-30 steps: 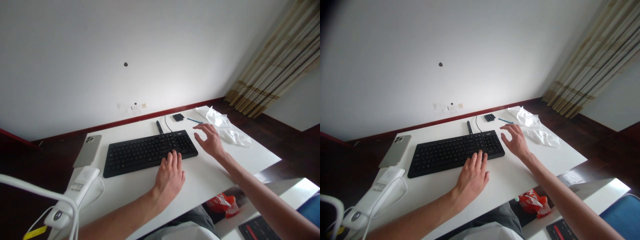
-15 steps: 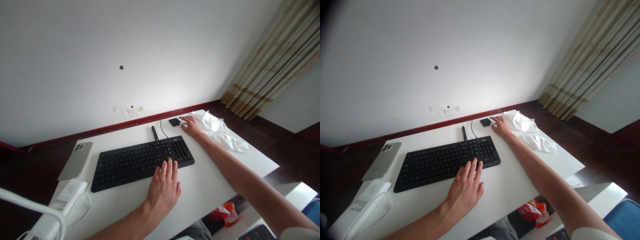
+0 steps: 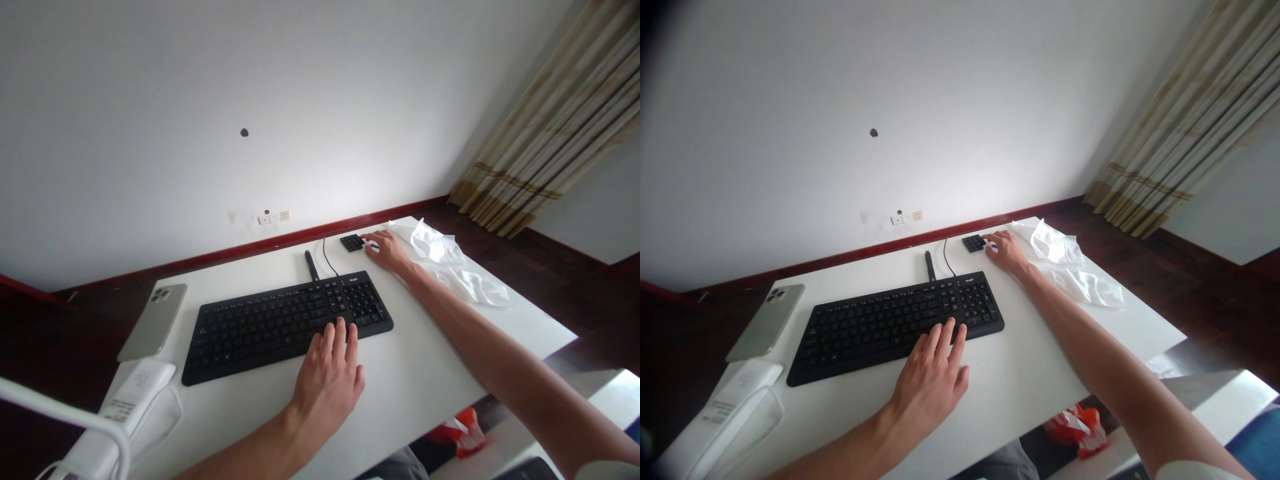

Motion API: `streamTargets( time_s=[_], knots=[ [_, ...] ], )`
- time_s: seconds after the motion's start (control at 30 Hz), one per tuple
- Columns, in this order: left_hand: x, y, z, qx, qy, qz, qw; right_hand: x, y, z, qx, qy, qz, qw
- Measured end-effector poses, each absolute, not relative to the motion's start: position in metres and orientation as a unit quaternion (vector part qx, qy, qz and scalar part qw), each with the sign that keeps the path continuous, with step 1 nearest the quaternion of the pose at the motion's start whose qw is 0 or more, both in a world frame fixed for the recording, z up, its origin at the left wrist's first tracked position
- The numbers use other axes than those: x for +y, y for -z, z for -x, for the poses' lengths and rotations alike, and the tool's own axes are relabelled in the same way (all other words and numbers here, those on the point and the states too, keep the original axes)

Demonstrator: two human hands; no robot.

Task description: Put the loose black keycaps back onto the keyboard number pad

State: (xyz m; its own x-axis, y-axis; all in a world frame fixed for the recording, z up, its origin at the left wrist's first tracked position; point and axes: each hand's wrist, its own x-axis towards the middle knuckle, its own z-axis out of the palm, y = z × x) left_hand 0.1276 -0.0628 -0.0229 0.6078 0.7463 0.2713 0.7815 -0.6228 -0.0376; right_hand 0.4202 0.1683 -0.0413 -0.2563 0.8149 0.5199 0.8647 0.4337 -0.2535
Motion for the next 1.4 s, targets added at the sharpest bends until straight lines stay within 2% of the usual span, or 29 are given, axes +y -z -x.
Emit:
streamTargets(
  time_s=[0.47,0.73,1.17,1.4],
  knots=[
    [-0.061,0.014,-0.126,-0.423,0.102,0.898,0.072,0.167,0.038,-0.422,-0.787,0.039,0.542,0.291],
    [-0.061,0.016,-0.126,-0.424,0.099,0.897,0.072,0.158,0.023,-0.430,-0.802,0.036,0.539,0.255],
    [-0.063,0.015,-0.126,-0.428,0.097,0.896,0.068,0.154,0.010,-0.445,-0.821,-0.051,0.538,0.183],
    [-0.061,0.014,-0.126,-0.423,0.094,0.898,0.071,0.142,-0.001,-0.444,-0.829,-0.072,0.527,0.174]
  ],
)
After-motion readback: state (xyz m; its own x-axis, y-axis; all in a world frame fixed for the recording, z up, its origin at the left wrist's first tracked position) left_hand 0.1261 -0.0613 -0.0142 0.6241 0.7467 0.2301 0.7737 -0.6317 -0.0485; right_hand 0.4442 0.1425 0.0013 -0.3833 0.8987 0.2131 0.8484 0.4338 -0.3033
